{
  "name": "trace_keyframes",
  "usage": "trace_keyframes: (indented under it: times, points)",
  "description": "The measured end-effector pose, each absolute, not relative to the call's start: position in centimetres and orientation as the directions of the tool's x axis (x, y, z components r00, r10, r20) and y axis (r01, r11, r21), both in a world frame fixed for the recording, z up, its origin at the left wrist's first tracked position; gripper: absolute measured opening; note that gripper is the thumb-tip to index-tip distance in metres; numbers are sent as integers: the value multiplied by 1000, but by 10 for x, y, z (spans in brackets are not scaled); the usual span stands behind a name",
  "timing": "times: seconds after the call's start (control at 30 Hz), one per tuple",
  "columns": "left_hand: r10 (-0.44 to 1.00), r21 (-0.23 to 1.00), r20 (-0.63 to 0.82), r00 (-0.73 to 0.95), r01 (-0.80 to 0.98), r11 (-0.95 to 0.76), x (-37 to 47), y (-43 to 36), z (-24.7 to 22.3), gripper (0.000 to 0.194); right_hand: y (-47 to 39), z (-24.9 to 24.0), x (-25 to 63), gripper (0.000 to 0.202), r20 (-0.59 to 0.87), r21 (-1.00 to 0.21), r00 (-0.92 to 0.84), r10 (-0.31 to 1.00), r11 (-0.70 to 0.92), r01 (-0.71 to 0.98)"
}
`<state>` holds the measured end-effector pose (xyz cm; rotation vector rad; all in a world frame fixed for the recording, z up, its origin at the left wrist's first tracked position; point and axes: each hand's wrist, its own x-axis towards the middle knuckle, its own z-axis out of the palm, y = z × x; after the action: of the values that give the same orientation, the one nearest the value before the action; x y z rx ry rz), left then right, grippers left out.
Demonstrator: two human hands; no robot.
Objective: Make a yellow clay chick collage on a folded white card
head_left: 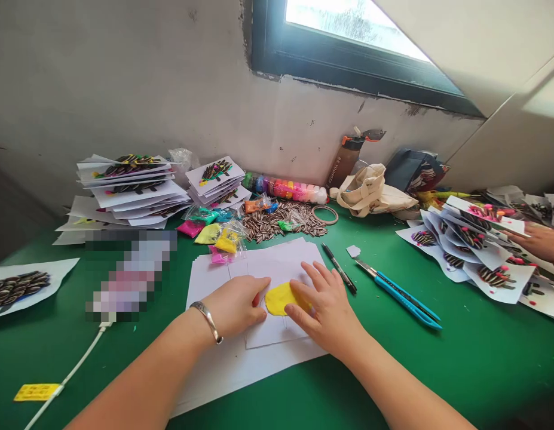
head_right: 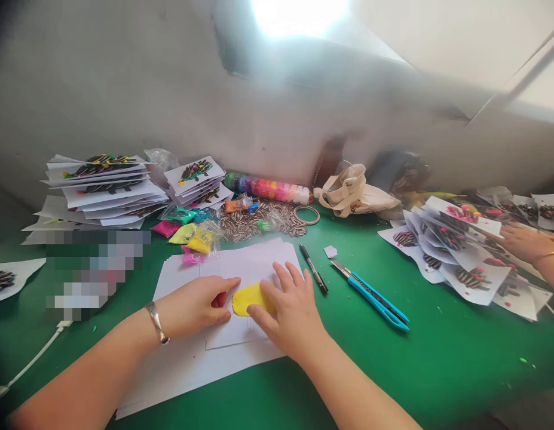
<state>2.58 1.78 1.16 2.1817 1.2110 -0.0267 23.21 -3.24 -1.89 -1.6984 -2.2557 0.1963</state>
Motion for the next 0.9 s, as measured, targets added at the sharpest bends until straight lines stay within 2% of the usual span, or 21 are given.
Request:
trace_keyframes:
  times: [0.1,0.23,0.47,0.6,0.8,0.9]
  points:
    - [759,523,-305,575,767,-371,26,18,12,11,-30,-18,234,34,141,-316,-262,955,294,902]
    - [760,513,-317,568,776,-367,26,18,13,10,-27,-19,239,37,169,-358,-197,966,246,901]
    - [756,508,-324,568,779,-367,26,18,14,9,-24,-19,246,32,114,-336,-241,964,266,903]
    - [758,503,-325,565,782,-367,26,18,15,9,-24,-18,253,39,93,-381,-205,974,225,897]
    - [759,505,-322,565,781,-367,26,18,14,9,-28,-17,263,41,2,-357,-293,956,274,893]
    - [762,500,-324,561,785,-365,26,17,15,9,-28,-16,269,46,-41,-399,-302,952,261,879]
